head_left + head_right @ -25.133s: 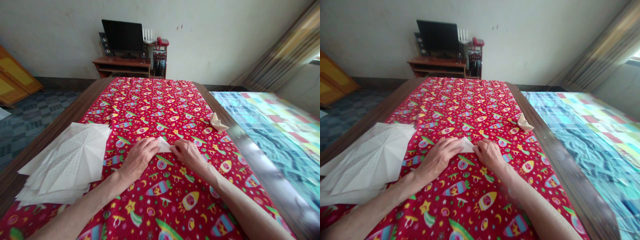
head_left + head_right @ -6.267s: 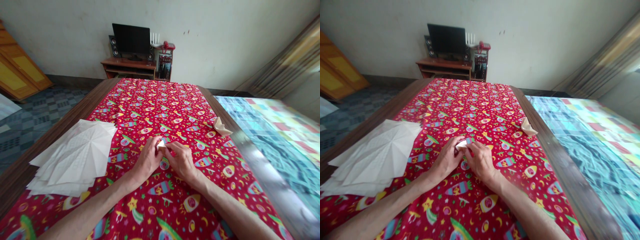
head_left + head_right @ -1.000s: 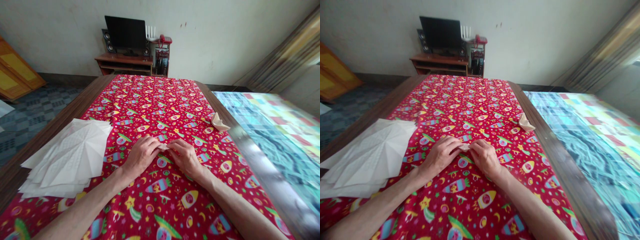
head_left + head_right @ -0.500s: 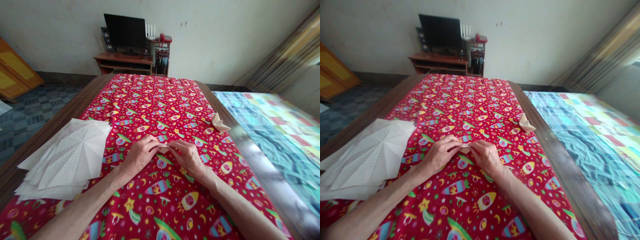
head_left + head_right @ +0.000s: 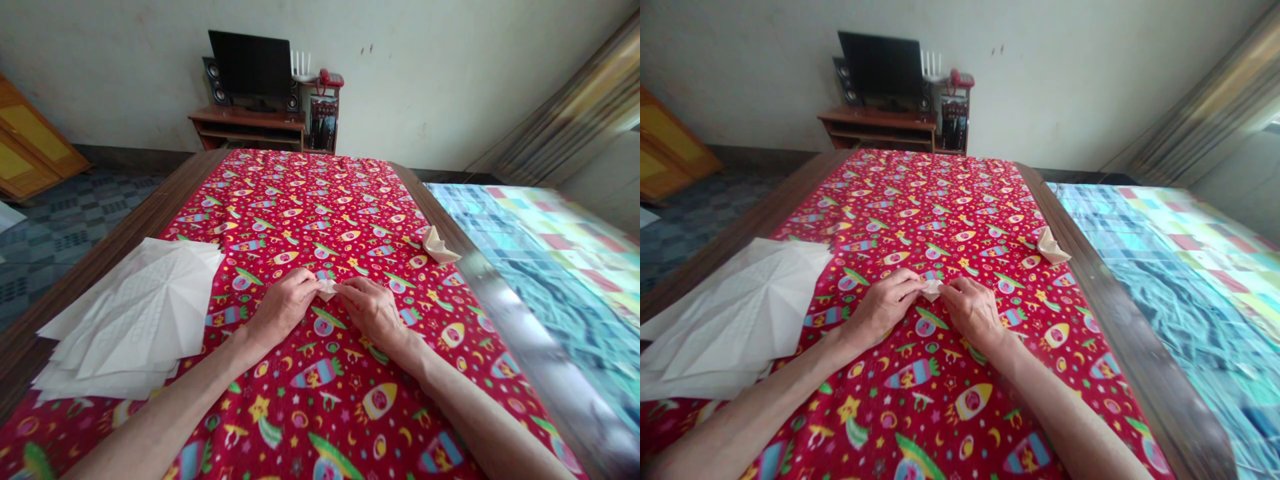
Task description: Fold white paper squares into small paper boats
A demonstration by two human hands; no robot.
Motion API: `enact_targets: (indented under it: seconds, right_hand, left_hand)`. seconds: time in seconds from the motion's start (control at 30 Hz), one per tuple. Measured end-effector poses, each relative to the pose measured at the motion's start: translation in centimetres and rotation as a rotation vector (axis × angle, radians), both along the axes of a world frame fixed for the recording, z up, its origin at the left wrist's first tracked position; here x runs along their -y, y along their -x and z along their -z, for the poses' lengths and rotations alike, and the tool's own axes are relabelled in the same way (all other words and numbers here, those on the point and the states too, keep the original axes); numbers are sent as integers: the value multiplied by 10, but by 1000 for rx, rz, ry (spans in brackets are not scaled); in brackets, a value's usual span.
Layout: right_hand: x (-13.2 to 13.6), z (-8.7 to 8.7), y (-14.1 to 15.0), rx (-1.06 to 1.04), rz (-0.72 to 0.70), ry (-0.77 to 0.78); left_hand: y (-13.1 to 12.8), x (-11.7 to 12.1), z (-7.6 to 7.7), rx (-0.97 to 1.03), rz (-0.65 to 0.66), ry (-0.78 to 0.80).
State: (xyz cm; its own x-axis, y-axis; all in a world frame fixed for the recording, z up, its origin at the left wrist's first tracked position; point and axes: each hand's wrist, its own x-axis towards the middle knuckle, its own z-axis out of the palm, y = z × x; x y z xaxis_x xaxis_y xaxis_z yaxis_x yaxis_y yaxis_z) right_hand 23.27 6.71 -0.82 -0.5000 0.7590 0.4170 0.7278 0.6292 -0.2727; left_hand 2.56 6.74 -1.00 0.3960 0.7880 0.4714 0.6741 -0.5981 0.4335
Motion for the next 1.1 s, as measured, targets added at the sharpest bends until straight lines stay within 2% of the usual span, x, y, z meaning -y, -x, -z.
enact_targets:
  seconds: [0.1, 0.27, 0.33, 0.5, 0.7, 0.8, 0.93, 1.1]
  right_hand:
    - [0, -2, 3, -36, 21, 50]
    - [0, -6, 10, -419, 49, 335]
    - [0, -7, 11, -503, 71, 427]
    - [4, -10, 10, -504, 72, 557]
    - [3, -3, 13, -608, 110, 769]
    - [4, -3, 10, -464, 103, 669]
    - [14, -8, 3, -152, 23, 353]
    - [23, -9, -1, 110, -9, -34]
  left_hand:
    - [0, -4, -3, 4, -22, -30]
    - [1, 0, -10, 23, -14, -22]
    - [2, 5, -11, 9, -12, -8]
    - [2, 12, -9, -64, 49, -37]
    - [0, 11, -6, -28, 58, -37]
    - [1, 15, -9, -109, 83, -36]
    - [1, 22, -10, -253, 148, -26]
    - [1, 25, -5, -232, 129, -76]
